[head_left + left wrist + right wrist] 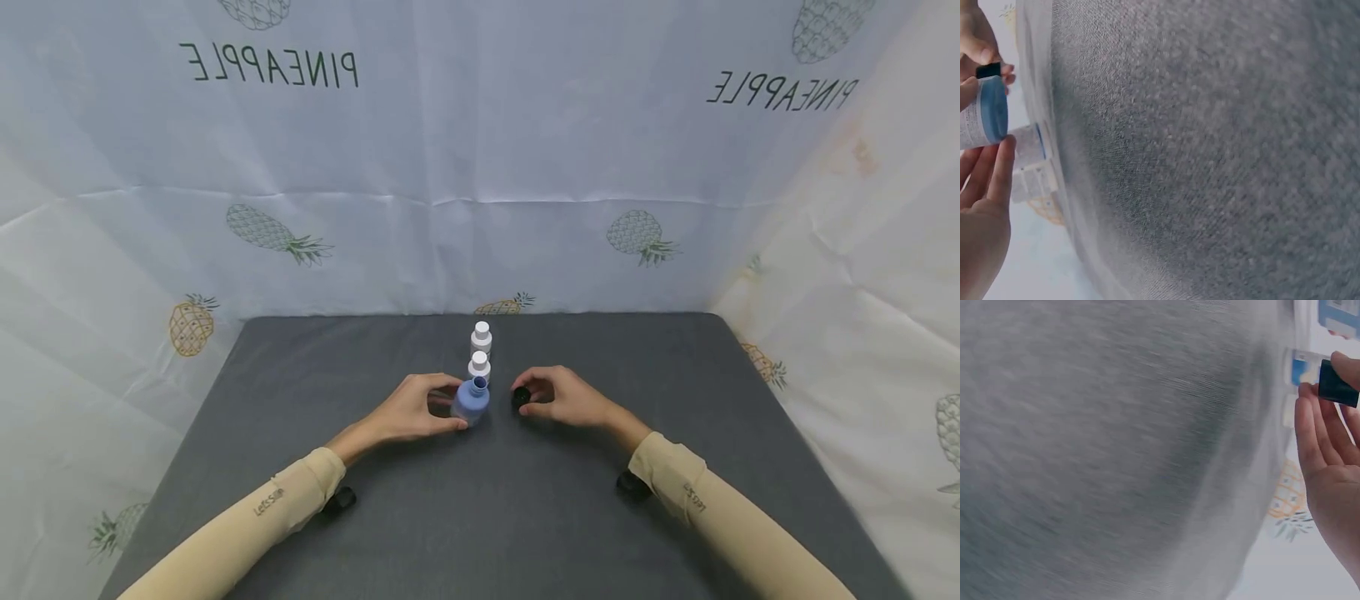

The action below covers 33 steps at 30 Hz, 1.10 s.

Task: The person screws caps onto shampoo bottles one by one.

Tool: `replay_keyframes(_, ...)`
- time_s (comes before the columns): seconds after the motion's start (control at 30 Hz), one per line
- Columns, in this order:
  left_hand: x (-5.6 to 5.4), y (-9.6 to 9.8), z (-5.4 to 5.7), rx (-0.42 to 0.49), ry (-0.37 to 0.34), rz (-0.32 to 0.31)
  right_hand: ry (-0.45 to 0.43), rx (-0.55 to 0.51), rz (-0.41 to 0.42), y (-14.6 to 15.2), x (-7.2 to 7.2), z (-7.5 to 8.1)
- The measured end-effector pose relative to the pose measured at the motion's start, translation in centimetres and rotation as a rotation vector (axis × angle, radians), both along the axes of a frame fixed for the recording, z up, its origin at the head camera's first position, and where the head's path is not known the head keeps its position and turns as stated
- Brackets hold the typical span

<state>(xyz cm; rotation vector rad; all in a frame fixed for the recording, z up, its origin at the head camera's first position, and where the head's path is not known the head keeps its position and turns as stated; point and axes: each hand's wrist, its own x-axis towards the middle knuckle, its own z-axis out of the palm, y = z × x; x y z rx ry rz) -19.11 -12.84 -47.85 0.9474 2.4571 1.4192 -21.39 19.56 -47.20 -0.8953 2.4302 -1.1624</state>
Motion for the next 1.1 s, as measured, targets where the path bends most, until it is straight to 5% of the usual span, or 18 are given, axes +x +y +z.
replay_keyframes(0.43,-0.1,-0.2,0.4,-0.037,0.099,-0.004,0.12,-0.093,0.023,-2.2,0.6,3.1)
replay_keyframes(1.1,-0.2,-0.5,0.4,-0.136,0.118,0.008,0.166,-0.135,-0.012,-2.7,0.8,2.2)
